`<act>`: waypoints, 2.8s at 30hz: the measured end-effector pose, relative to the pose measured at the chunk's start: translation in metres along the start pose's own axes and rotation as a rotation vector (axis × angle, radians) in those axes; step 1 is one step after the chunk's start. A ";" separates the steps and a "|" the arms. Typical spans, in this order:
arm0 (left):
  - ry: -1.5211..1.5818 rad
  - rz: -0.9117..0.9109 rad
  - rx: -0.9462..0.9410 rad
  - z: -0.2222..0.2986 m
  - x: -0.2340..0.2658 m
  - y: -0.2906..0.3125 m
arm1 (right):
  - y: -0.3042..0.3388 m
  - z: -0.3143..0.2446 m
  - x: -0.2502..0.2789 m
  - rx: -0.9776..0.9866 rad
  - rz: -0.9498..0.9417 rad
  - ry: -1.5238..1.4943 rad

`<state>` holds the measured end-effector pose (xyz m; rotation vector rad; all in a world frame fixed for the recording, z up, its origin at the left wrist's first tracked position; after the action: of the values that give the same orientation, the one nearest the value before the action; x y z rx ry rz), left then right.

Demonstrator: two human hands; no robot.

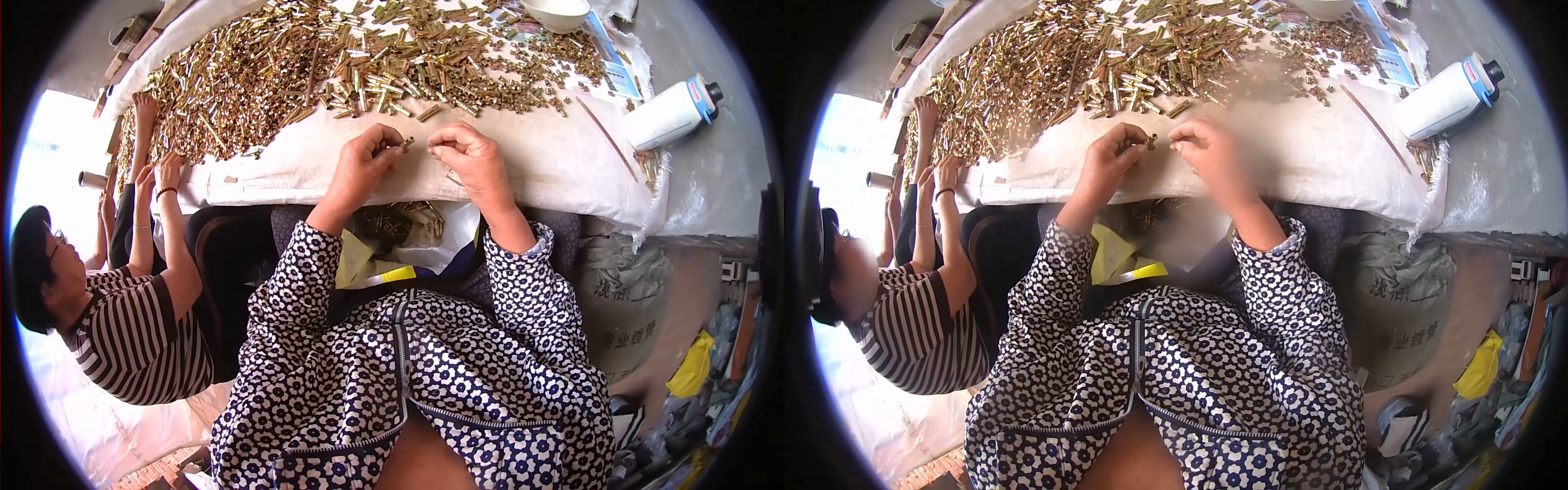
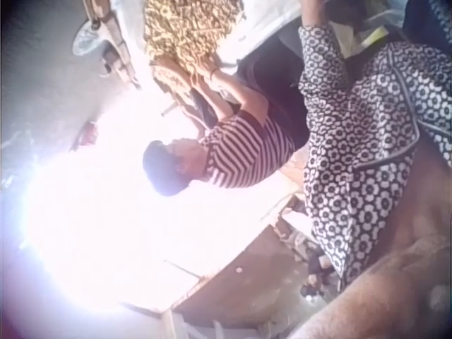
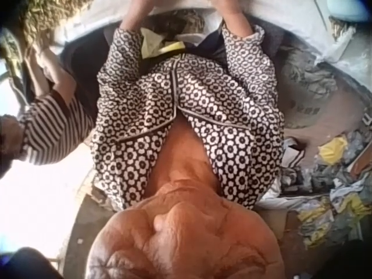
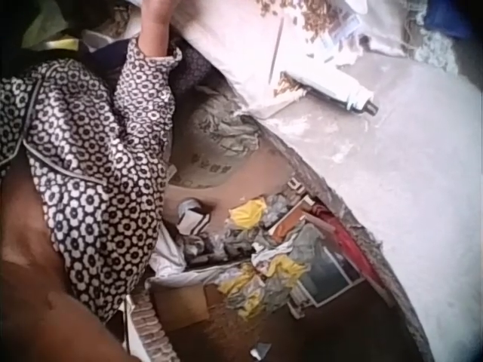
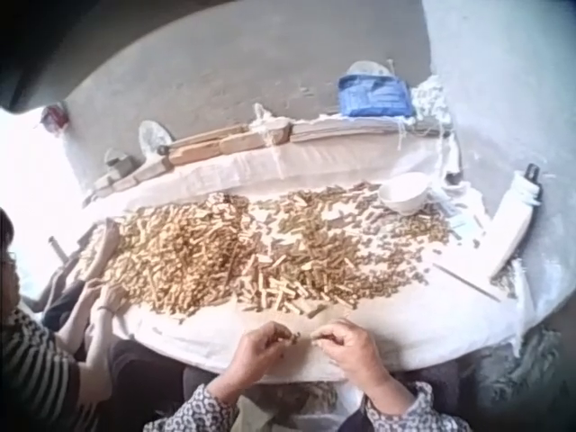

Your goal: The person sorts and inspects small brass metal components by hand on a workbench.

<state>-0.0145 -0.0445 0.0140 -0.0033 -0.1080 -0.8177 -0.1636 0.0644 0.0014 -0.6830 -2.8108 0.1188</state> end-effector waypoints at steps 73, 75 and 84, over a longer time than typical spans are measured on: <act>0.077 -0.050 -0.045 0.002 -0.005 0.004 | 0.002 -0.007 0.008 0.073 -0.002 0.098; 0.108 -0.057 0.063 0.004 -0.006 0.009 | 0.003 -0.009 0.004 0.061 -0.024 0.040; 0.328 -0.091 0.076 -0.002 -0.007 0.014 | 0.006 -0.007 -0.003 -0.056 -0.041 -0.030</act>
<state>-0.0089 -0.0299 0.0122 0.2084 0.1715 -0.8947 -0.1569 0.0684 0.0071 -0.6410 -2.8645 0.0441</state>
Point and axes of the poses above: each hand's wrist, its own y-axis away from the middle knuckle, its own x-axis out of the back of the hand, z = x × y, the point moved 3 cm from there along -y, towards the middle knuckle, and after that the axes turned 9 degrees about y, right-handed, at the moved point
